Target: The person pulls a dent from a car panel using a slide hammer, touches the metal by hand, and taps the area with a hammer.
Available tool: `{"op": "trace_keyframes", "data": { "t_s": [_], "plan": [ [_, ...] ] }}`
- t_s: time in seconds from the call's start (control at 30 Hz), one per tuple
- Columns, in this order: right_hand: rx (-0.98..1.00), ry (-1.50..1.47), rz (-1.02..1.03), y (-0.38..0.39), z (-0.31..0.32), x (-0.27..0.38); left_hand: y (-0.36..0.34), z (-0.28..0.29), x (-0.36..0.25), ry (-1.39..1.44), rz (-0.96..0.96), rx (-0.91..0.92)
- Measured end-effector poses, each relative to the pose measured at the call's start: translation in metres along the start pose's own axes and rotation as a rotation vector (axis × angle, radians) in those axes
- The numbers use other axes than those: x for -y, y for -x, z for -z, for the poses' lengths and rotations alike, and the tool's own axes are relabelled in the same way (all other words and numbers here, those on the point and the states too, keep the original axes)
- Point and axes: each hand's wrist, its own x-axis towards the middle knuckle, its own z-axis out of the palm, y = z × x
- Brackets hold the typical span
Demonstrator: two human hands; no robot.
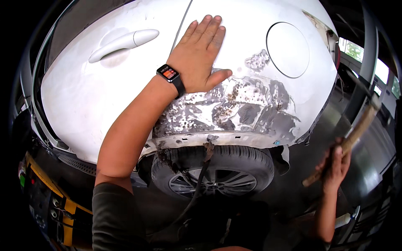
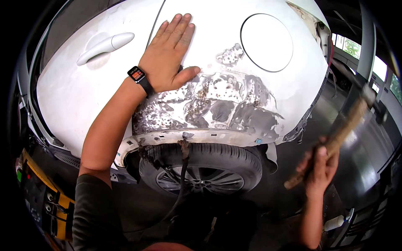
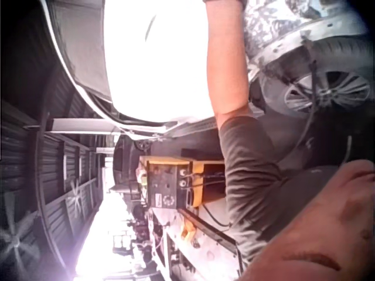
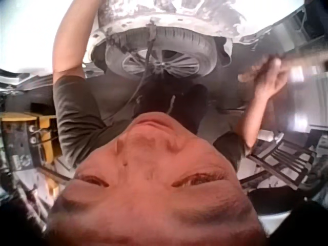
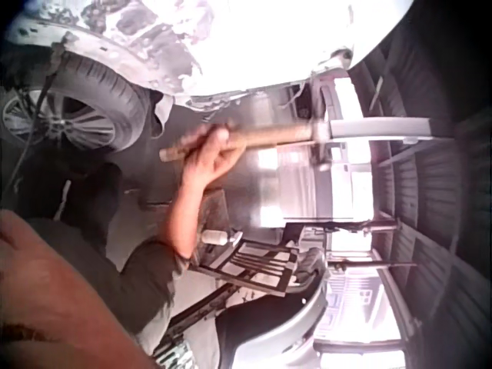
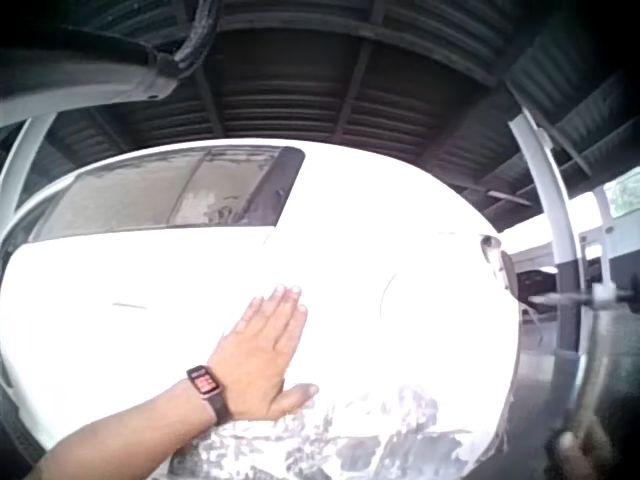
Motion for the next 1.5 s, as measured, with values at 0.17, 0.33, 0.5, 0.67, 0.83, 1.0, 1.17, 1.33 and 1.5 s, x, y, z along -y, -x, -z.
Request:
{"op": "trace_keyframes", "data": {
  "t_s": [0.17,0.33,0.5,0.67,0.83,1.0,1.17,1.33,1.5],
  "plan": [
    [0.260,0.041,0.101,-0.033,-0.075,0.024,0.016,0.021,-0.011,0.078,-0.105,0.091],
    [0.455,0.036,0.116,-0.026,-0.103,0.036,0.055,0.035,-0.019,0.211,-0.143,0.197],
    [0.584,0.250,0.233,-0.039,-0.125,0.036,0.065,0.037,-0.032,0.211,-0.014,0.157],
    [0.619,0.466,0.419,-0.043,-0.146,0.030,0.082,0.044,-0.029,0.188,-0.020,0.208],
    [0.637,0.594,0.514,-0.051,-0.156,0.024,0.094,0.042,-0.006,0.045,0.244,0.118],
    [0.570,0.573,0.528,-0.047,-0.164,0.021,0.099,0.035,-0.005,0.012,0.204,0.083],
    [0.658,0.862,0.474,-0.058,-0.168,0.023,0.102,0.035,-0.002,0.038,0.211,0.082],
    [0.477,0.556,0.641,-0.044,-0.172,0.025,0.099,0.033,-0.004,0.052,0.209,0.049],
    [0.623,0.867,0.492,-0.056,-0.177,0.037,0.104,0.035,-0.003,0.042,0.213,0.066]
  ]
}}
